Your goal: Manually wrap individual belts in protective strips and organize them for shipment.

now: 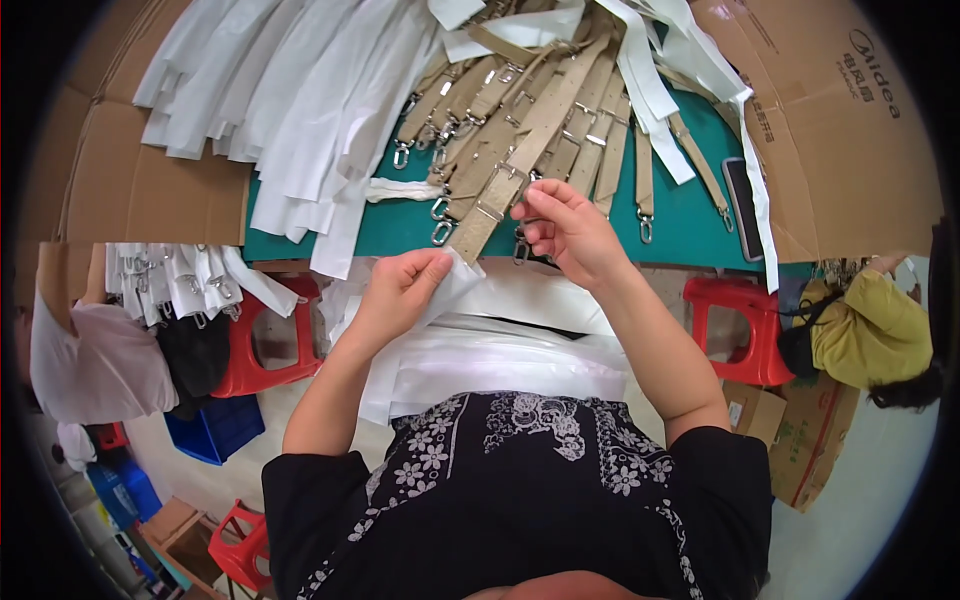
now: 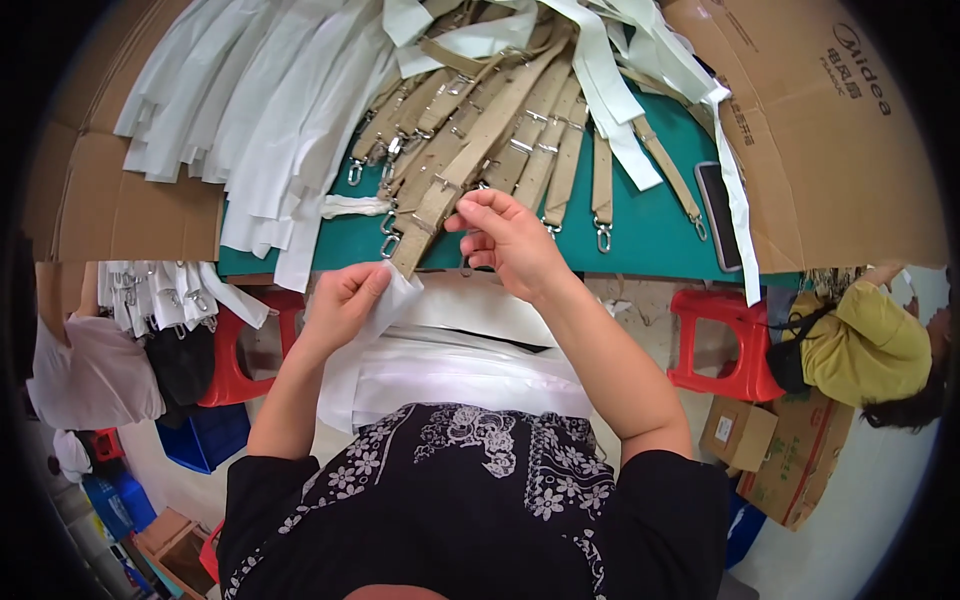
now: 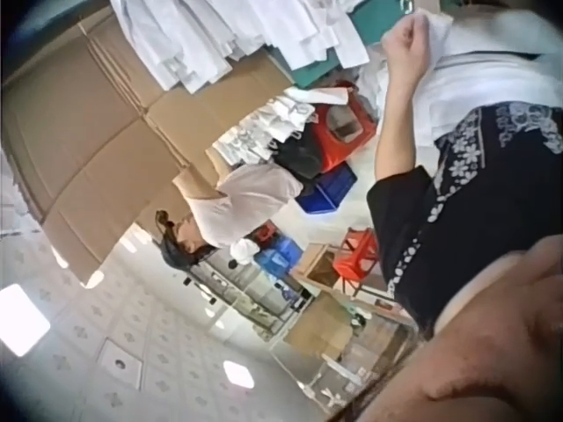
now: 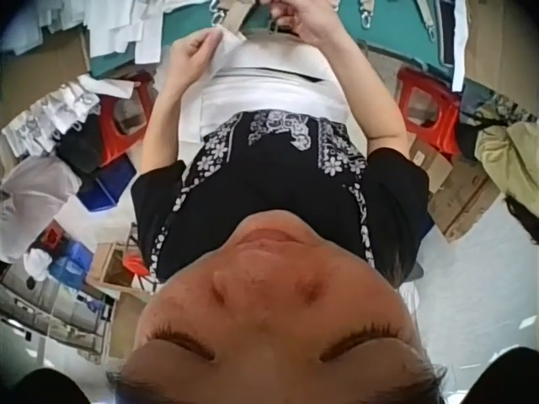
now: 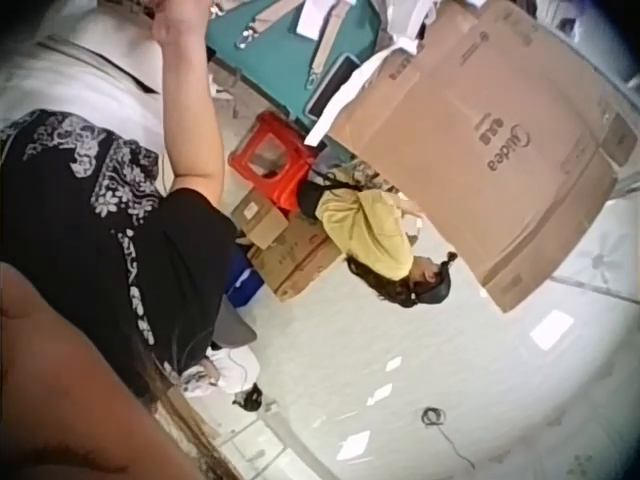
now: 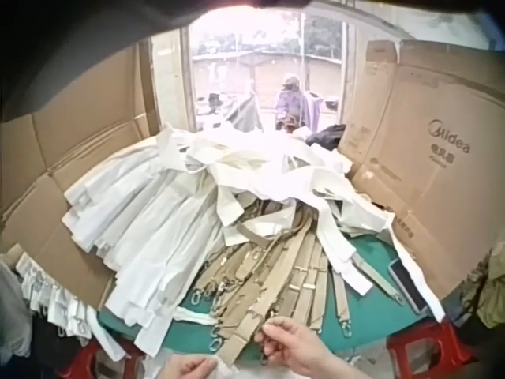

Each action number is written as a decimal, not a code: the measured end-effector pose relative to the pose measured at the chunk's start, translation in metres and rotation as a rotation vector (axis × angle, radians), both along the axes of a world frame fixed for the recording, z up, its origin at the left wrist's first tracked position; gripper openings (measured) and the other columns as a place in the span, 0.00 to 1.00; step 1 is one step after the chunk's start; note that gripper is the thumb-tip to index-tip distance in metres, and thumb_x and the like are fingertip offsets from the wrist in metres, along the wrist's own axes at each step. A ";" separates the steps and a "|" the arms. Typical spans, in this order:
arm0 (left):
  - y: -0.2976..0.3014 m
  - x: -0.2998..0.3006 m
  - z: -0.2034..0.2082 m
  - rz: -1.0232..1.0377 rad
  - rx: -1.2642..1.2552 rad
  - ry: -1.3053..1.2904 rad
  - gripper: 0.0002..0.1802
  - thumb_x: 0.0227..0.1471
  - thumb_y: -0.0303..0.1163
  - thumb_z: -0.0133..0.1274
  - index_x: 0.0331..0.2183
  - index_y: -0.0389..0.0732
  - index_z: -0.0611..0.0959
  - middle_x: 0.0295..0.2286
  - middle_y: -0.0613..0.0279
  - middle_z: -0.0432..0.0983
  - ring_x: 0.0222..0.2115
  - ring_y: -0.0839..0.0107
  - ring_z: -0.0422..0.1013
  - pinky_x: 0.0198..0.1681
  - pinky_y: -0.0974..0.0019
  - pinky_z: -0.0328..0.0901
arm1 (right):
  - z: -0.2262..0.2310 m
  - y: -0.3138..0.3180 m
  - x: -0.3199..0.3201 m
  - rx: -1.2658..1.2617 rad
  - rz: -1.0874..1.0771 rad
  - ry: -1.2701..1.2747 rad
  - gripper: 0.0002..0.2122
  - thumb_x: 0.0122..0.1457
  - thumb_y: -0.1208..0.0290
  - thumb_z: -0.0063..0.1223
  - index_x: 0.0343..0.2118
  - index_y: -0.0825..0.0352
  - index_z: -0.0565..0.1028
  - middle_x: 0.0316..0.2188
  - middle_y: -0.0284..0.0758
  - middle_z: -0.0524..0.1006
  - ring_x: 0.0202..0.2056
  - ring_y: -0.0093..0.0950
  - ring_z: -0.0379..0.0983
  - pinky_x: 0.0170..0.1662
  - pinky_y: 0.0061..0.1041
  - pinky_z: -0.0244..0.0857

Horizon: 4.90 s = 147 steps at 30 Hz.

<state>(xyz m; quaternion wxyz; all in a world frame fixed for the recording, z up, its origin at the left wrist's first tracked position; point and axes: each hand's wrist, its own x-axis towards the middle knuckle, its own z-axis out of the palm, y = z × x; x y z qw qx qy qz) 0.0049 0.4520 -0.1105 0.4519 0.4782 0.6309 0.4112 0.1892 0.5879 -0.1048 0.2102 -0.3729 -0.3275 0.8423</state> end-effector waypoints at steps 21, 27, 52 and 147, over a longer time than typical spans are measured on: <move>-0.026 -0.046 0.013 -0.024 0.093 -0.026 0.14 0.54 0.33 0.44 0.41 0.39 0.77 0.28 0.71 0.74 0.28 0.86 0.63 0.33 0.79 0.60 | 0.046 -0.003 -0.029 0.496 -0.008 0.202 0.09 0.52 0.73 0.51 0.37 0.67 0.70 0.25 0.32 0.75 0.22 0.20 0.71 0.24 0.17 0.65; -0.016 -0.031 0.010 -0.039 0.052 -0.074 0.14 0.54 0.33 0.44 0.40 0.37 0.77 0.30 0.71 0.75 0.31 0.85 0.64 0.36 0.80 0.60 | 0.048 -0.021 -0.035 0.552 0.034 0.106 0.09 0.50 0.75 0.54 0.34 0.69 0.72 0.25 0.32 0.75 0.25 0.18 0.70 0.27 0.16 0.65; 0.001 -0.020 -0.007 -0.016 0.035 -0.063 0.15 0.55 0.35 0.44 0.39 0.34 0.77 0.26 0.72 0.72 0.26 0.86 0.60 0.31 0.80 0.58 | 0.033 -0.018 -0.036 0.774 -0.128 -0.110 0.07 0.51 0.74 0.53 0.33 0.70 0.72 0.26 0.31 0.74 0.24 0.16 0.69 0.27 0.15 0.66; -0.049 -0.024 -0.020 0.430 0.422 0.405 0.13 0.53 0.27 0.40 0.21 0.33 0.73 0.14 0.65 0.64 0.17 0.81 0.59 0.19 0.74 0.54 | 0.079 0.117 -0.046 0.422 -0.142 0.620 0.08 0.55 0.63 0.47 0.30 0.61 0.71 0.23 0.27 0.72 0.23 0.19 0.67 0.29 0.19 0.65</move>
